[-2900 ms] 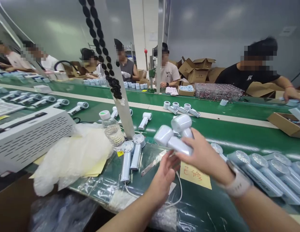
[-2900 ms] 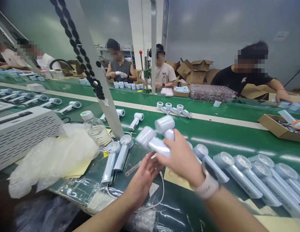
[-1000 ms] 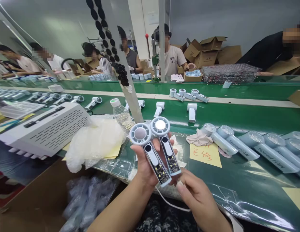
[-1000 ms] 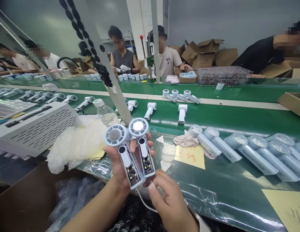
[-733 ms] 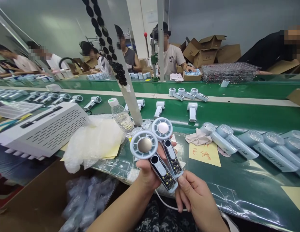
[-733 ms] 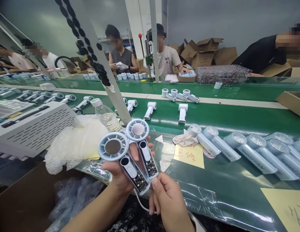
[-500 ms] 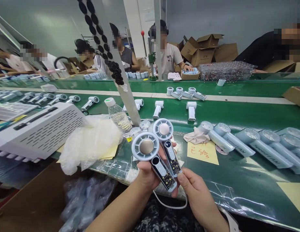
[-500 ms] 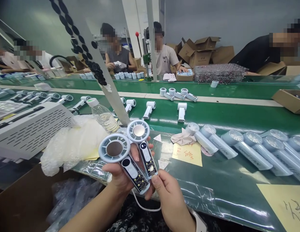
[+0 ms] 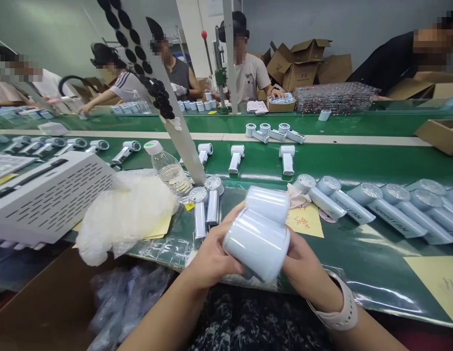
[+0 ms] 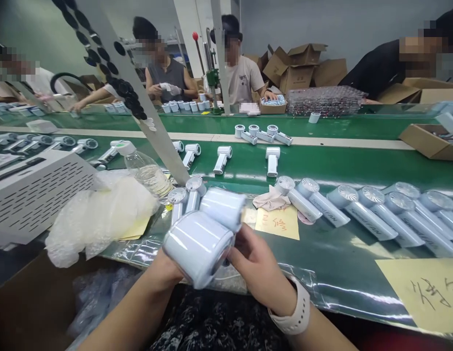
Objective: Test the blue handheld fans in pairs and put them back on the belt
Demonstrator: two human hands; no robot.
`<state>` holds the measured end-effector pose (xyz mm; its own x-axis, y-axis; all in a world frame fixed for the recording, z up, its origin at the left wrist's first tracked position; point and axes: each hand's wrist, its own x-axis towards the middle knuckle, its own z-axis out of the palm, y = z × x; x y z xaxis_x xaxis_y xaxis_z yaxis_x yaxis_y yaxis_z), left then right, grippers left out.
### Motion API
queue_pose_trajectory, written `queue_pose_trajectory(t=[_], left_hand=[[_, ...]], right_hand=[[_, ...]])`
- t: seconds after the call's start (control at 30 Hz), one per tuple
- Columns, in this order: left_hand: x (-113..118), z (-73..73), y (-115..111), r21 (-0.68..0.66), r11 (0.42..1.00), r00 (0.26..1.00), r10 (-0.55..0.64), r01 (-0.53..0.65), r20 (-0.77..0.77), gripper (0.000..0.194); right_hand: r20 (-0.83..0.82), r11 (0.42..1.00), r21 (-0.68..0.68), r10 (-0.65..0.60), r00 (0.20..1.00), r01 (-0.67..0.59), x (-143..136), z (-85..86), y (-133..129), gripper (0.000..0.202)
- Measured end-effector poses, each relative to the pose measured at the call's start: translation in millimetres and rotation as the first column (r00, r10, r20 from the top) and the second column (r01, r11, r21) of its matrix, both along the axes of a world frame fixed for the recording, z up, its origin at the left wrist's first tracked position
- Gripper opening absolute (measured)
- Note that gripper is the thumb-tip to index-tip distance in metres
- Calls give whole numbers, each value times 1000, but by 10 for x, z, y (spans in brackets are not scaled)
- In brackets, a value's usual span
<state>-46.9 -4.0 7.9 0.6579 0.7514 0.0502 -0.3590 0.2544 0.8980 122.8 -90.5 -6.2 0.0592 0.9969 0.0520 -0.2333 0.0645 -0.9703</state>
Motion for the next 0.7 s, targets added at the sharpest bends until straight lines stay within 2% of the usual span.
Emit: queue_pose_trajectory(t=[0.13, 0.23, 0.33, 0.5, 0.6, 0.7], left_hand=[[64, -35, 47, -125, 992, 999, 13, -8, 42, 48], [118, -44, 22, -259, 962, 986, -43, 84, 162, 58], [157, -45, -52, -225, 958, 962, -120, 176, 244, 57], [201, -42, -162, -113, 969, 941, -180, 220, 287, 45], [204, -59, -177, -109, 974, 956, -165, 196, 243, 45], [199, -75, -160, -145, 977, 974, -127, 156, 190, 45]], right_hand=[[-102, 988, -67, -144, 984, 138, 77, 13, -48, 57], [-162, 971, -126, -224, 961, 205, 145, 10, -67, 49], [-243, 975, -142, -199, 949, 168, 176, 16, -106, 34], [-276, 998, -50, -52, 960, 40, 177, 44, -229, 30], [-272, 999, -42, -11, 962, 0, 177, 50, -270, 27], [-252, 997, -76, -52, 966, 34, 178, 37, -277, 28]])
